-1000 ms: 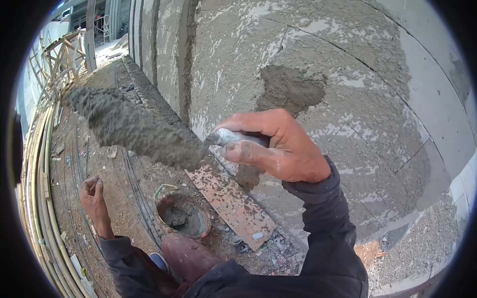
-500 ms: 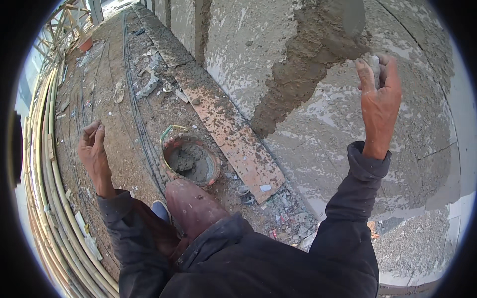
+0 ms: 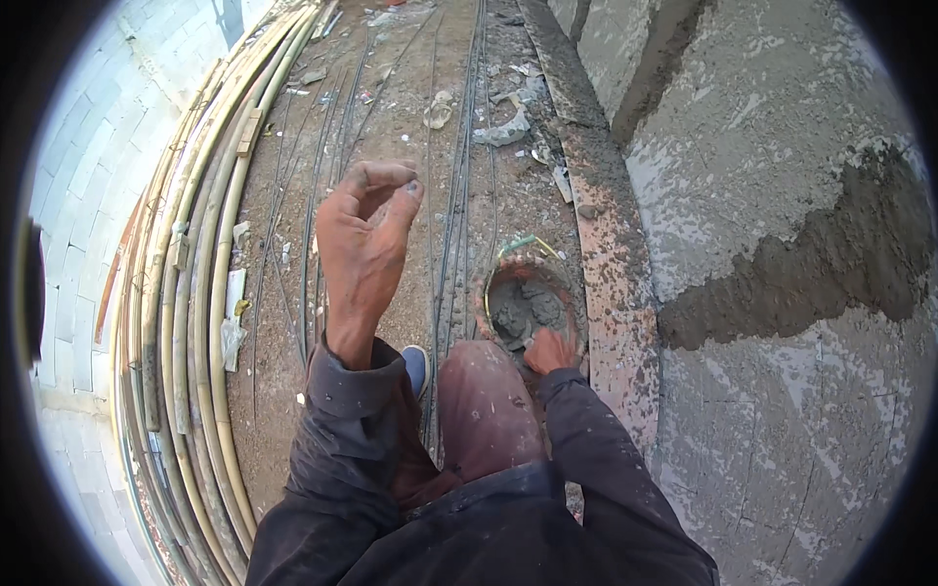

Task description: The person applies wet mortar to a vertical wall using a trowel and later hammers a nail into the plastered section.

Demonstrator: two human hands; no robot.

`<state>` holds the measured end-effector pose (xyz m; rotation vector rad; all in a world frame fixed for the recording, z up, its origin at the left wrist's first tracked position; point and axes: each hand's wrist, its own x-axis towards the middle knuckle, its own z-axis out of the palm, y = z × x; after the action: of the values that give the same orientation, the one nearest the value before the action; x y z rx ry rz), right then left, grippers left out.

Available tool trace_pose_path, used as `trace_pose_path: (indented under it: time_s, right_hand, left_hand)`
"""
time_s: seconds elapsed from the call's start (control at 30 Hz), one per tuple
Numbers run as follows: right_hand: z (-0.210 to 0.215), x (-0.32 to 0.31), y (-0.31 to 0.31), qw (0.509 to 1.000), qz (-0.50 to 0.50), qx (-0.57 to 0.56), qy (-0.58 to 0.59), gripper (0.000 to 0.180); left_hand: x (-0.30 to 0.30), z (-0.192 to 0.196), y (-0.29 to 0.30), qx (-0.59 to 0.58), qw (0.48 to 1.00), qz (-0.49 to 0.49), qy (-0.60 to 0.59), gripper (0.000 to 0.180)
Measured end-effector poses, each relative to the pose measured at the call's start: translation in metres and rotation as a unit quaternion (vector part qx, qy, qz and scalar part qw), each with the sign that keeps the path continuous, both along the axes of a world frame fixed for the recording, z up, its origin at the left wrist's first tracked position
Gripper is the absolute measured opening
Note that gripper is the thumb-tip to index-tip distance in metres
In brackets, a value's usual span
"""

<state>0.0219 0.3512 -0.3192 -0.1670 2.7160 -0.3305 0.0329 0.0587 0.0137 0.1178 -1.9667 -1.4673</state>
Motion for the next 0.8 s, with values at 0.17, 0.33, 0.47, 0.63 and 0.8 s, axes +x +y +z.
trace_pose_path:
  time_s: [0.17, 0.33, 0.47, 0.63, 0.8]
  right_hand:
    - [0.042, 0.025, 0.061, 0.992, 0.017, -0.085, 0.087, 0.022]
    - [0.08, -0.008, 0.05, 0.987, 0.076, 0.039, 0.135, 0.026]
    - [0.029, -0.025, 0.032, 0.945, 0.072, 0.054, 0.314, 0.019]
    - [0.089, -0.006, -0.007, 0.965, 0.225, 0.064, 0.121, 0.018]
    - [0.061, -0.009, 0.026, 0.993, 0.093, 0.029, 0.07, 0.027]
  left_hand:
    - [0.0, 0.019, -0.027, -0.007, 0.999, 0.016, -0.037, 0.043]
    - [-0.067, 0.054, -0.058, -0.188, 0.945, -0.115, -0.241, 0.092]
    - [-0.14, 0.128, -0.063, -0.148, 0.922, -0.186, -0.306, 0.098]
    - [-0.183, 0.153, -0.095, -0.189, 0.915, -0.087, -0.347, 0.095]
    - [-0.17, 0.19, -0.097, -0.208, 0.922, -0.074, -0.319, 0.094]
